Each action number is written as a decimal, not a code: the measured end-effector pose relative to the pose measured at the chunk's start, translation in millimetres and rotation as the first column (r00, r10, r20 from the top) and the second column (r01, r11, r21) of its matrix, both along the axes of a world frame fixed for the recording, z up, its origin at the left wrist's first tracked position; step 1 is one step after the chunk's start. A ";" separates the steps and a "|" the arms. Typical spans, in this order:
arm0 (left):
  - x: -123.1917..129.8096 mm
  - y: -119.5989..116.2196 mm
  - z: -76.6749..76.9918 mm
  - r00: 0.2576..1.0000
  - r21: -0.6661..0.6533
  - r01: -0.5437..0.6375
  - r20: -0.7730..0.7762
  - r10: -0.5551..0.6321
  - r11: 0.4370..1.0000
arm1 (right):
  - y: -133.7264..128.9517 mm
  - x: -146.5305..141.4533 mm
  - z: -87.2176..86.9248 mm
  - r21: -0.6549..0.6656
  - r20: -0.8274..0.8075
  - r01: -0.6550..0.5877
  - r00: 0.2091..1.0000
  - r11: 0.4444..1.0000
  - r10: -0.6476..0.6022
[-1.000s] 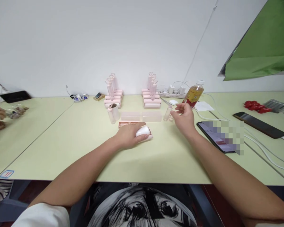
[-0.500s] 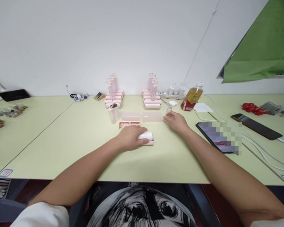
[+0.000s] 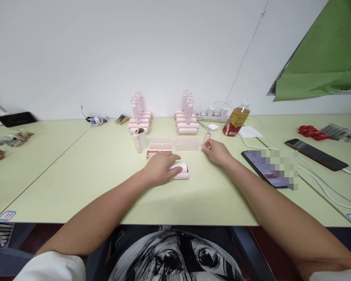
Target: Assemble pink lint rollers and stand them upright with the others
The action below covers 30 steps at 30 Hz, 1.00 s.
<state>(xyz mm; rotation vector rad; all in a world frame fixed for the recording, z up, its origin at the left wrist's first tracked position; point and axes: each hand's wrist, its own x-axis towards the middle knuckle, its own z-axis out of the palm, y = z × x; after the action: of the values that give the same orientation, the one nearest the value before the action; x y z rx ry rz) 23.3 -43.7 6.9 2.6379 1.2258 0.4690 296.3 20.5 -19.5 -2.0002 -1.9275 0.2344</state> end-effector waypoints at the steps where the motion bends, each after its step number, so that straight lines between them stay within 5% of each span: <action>1: 0.1 -0.1 0.1 1.000 0.000 -0.009 0.025 0.009 1.000 | -1.7 -1.4 1.0 0.017 -0.011 -0.014 1.000 1.000 0.014; 4: 0.4 -0.9 0.8 0.992 0.001 -0.071 0.109 0.070 0.997 | -12.8 -10.5 5.9 0.129 -0.059 -0.133 0.988 0.983 0.141; 7: 0.8 -2.3 1.2 0.974 0.005 -0.121 0.191 0.117 0.993 | -30.8 -24.7 12.7 0.283 -0.028 -0.316 0.941 0.906 0.337; 13: 2.6 -4.3 -2.2 0.977 0.014 -0.056 0.206 0.052 0.998 | -57.8 -41.7 22.5 0.400 0.018 -0.368 0.919 0.839 0.394; 17: 3.2 -5.8 -6.5 0.973 -0.004 0.013 0.228 -0.012 1.000 | -69.9 -48.3 24.6 0.370 0.011 -0.461 0.870 0.807 0.492; 23: 2.5 -7.1 -11.4 0.886 0.025 0.231 0.407 -0.221 0.973 | -85.0 -64.8 21.9 0.268 -0.125 -0.695 0.661 0.667 0.740; 26: 0.5 -5.2 -11.7 0.776 0.046 0.129 0.618 -0.129 0.991 | -79.6 -64.6 20.1 0.308 -0.451 -0.569 0.618 0.763 0.644; 30: -0.1 -2.0 -9.4 0.538 -0.112 0.091 0.842 0.046 0.990 | -68.8 -60.8 19.4 0.252 -0.881 -0.326 0.313 0.911 0.356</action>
<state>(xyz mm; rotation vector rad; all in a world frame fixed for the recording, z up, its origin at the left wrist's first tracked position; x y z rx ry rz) 23.1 -45.7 -2.6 1.8160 0.8162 1.3882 235.6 -48.3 -0.2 -0.9194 -1.4579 1.1598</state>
